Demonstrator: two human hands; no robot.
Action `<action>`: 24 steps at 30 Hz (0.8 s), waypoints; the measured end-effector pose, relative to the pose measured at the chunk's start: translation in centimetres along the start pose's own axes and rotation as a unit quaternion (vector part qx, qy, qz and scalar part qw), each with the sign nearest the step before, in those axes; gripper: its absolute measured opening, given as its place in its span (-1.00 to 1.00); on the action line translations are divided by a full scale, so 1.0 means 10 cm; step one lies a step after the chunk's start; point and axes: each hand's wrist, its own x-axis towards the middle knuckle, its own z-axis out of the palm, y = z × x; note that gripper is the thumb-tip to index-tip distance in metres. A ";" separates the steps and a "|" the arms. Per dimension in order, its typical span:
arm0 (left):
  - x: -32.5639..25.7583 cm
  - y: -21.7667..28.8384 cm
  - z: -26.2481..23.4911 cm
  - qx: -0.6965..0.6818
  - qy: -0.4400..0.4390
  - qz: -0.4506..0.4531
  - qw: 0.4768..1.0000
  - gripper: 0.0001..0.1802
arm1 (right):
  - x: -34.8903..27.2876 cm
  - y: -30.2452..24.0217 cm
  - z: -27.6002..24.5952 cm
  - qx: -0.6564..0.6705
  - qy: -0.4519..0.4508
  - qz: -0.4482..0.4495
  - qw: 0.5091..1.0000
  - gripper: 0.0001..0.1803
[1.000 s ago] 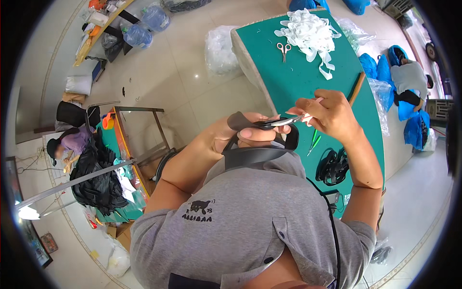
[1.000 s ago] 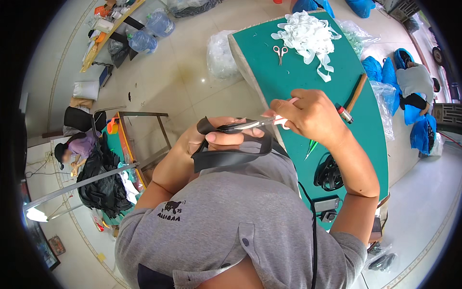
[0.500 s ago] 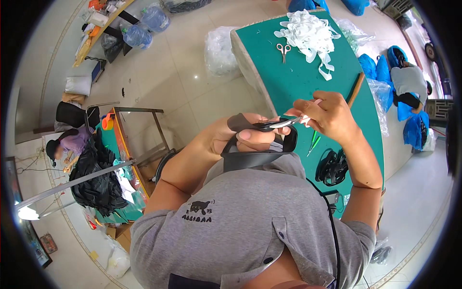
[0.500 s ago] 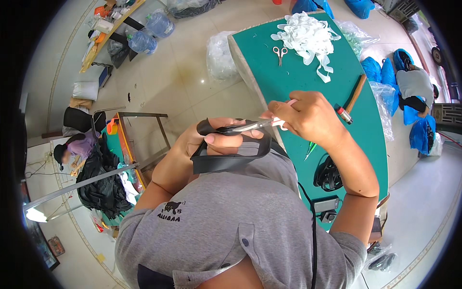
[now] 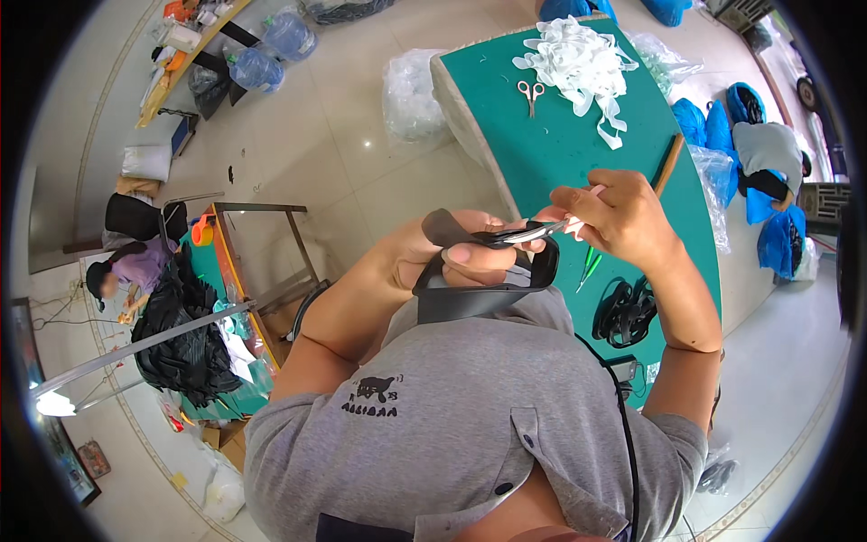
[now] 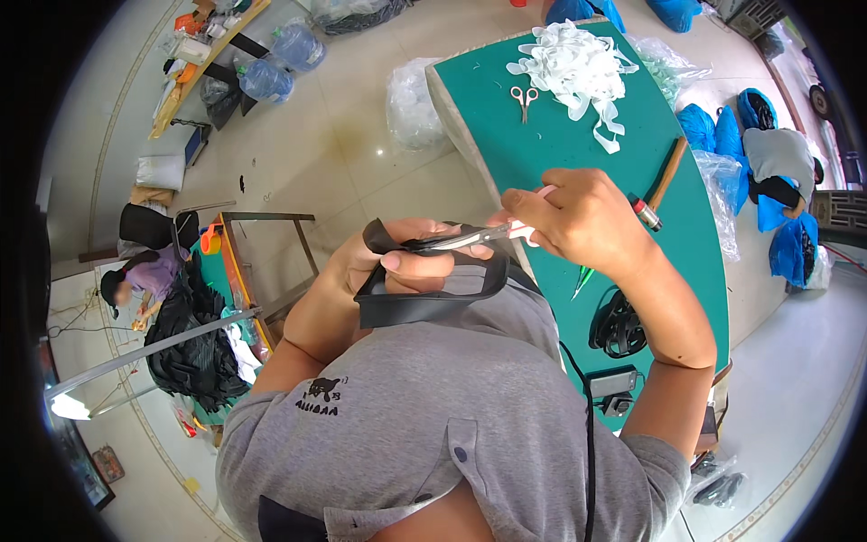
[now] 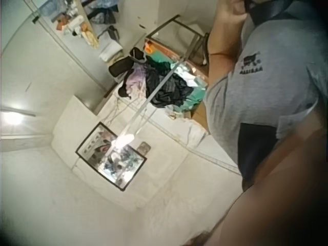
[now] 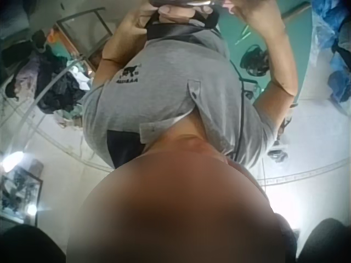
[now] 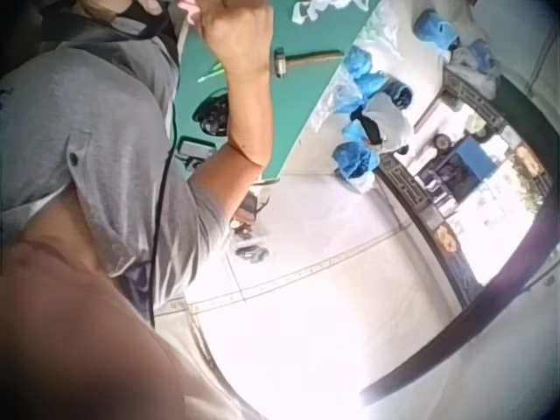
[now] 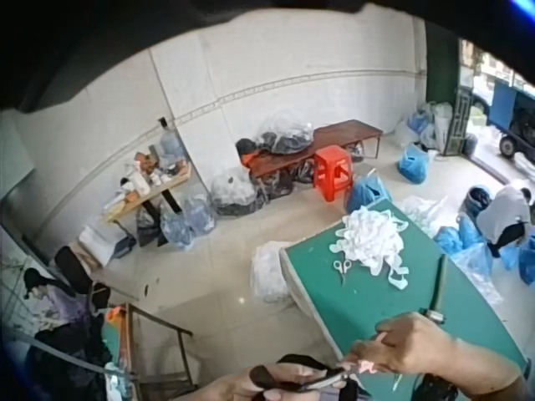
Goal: Assembling black plastic straps and frames using scissors for trimming and small pins for attachment.
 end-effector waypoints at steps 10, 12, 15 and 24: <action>-0.03 0.01 0.03 0.045 -0.003 0.005 0.999 -0.63 | 0.01 -0.01 -0.09 -0.013 -0.038 -0.007 0.999 -0.61; -0.03 0.02 0.04 0.046 0.001 0.001 0.999 -0.64 | 0.02 -0.02 -0.09 -0.008 -0.037 -0.008 0.999 -0.59; -0.03 0.02 0.04 0.053 -0.012 -0.003 0.999 -0.65 | 0.02 -0.03 -0.10 0.003 -0.041 -0.008 0.999 -0.56; -0.08 0.04 0.01 0.126 0.037 0.001 0.991 -0.74 | 0.09 -0.07 -0.22 0.000 -0.091 -0.010 0.996 -0.49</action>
